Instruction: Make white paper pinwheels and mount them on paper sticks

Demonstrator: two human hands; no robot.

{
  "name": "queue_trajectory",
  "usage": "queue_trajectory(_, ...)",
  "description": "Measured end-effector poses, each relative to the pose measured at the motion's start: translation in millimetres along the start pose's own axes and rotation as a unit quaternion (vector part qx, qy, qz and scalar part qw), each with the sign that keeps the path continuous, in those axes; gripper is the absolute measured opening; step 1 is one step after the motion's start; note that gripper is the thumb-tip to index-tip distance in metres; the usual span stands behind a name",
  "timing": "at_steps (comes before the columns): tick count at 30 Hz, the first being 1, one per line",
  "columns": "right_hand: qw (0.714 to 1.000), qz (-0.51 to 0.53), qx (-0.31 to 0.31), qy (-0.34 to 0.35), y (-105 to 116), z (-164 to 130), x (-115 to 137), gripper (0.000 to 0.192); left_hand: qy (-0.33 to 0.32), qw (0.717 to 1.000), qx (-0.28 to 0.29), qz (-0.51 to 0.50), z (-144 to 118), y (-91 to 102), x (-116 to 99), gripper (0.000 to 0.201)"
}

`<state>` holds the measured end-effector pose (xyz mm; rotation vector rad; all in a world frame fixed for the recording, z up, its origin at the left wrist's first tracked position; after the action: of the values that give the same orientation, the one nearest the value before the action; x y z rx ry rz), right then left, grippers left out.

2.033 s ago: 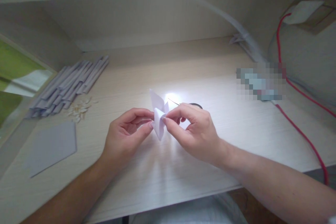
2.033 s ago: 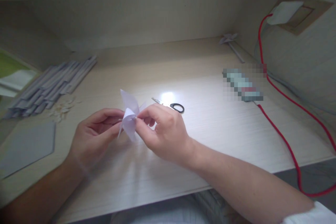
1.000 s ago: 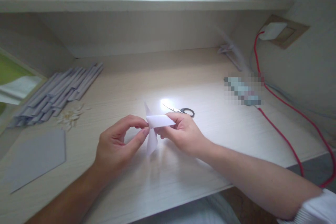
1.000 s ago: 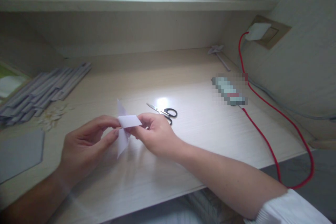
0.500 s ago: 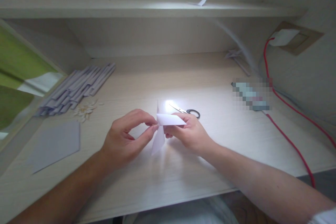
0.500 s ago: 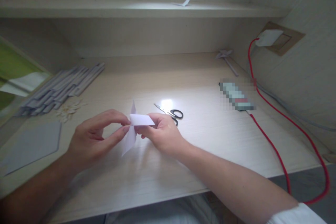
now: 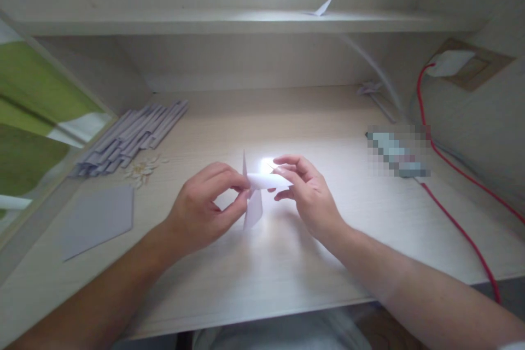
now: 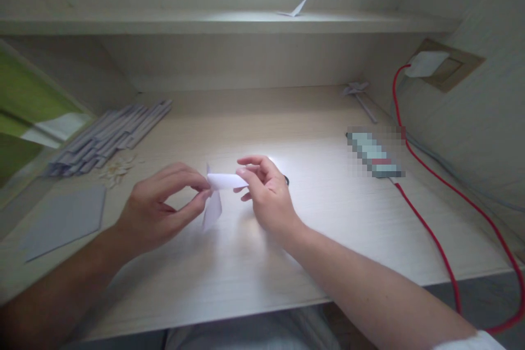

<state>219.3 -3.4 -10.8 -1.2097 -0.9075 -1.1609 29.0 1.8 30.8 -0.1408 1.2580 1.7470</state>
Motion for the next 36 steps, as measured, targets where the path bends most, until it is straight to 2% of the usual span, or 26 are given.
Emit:
queue_trajectory(3, 0.998, -0.029, -0.005, 0.05, 2, -1, 5, 0.024, 0.0, 1.0, 0.0, 0.018, -6, -6.9, 5, 0.01)
queue_trajectory(6, 0.986, -0.107, 0.055, 0.112, -1, -5, 7, 0.023, -0.01, 0.999, -0.003, 0.034, -11, -13.2, 8, 0.009)
queue_trajectory(8, 0.971, -0.18, 0.091, 0.126, -3, -8, 5, 0.029, -0.031, 0.998, -0.011, 0.062, -14, -15.6, 8, 0.008)
queue_trajectory(11, 0.954, -0.258, 0.107, 0.111, -3, -9, 1, 0.028, -0.076, 0.989, -0.015, 0.125, -16, -17.3, 4, 0.008)
queue_trajectory(14, 0.95, -0.28, 0.108, 0.089, -2, -7, 0, 0.026, -0.12, 0.979, -0.002, 0.167, -18, -17.9, 0, 0.012)
queue_trajectory(20, 0.941, -0.3, 0.141, 0.073, -2, -4, 4, 0.015, -0.146, 0.972, 0.003, 0.185, -20, -17.6, 1, 0.017)
queue_trajectory(25, 0.937, -0.304, 0.157, 0.069, -1, -4, 2, 0.011, -0.141, 0.975, 0.004, 0.173, -19, -19.0, 2, 0.017)
queue_trajectory(30, 0.951, -0.269, 0.145, 0.047, -1, -2, -1, 0.008, -0.117, 0.983, -0.001, 0.139, -18, -19.3, 5, 0.015)
queue_trajectory(34, 0.955, -0.265, 0.131, 0.027, -1, 0, -2, 0.005, -0.1, 0.993, 0.002, 0.064, -12, -8.4, 6, 0.02)
queue_trajectory(36, 0.957, -0.262, 0.126, 0.017, -1, 1, -3, 0.004, -0.081, 0.996, -0.021, 0.037, 0, 0.9, 11, 0.021)
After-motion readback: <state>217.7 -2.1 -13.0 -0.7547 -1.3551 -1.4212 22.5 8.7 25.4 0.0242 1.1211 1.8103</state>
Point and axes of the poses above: each hand's wrist, its own z-axis towards the middle knuckle, its own y-axis out of the back of the hand, x = y × z, the point moved 3 cm from there along z, towards the middle knuckle, and after that the axes turned 11 degrees about y, right-handed, at the moved point
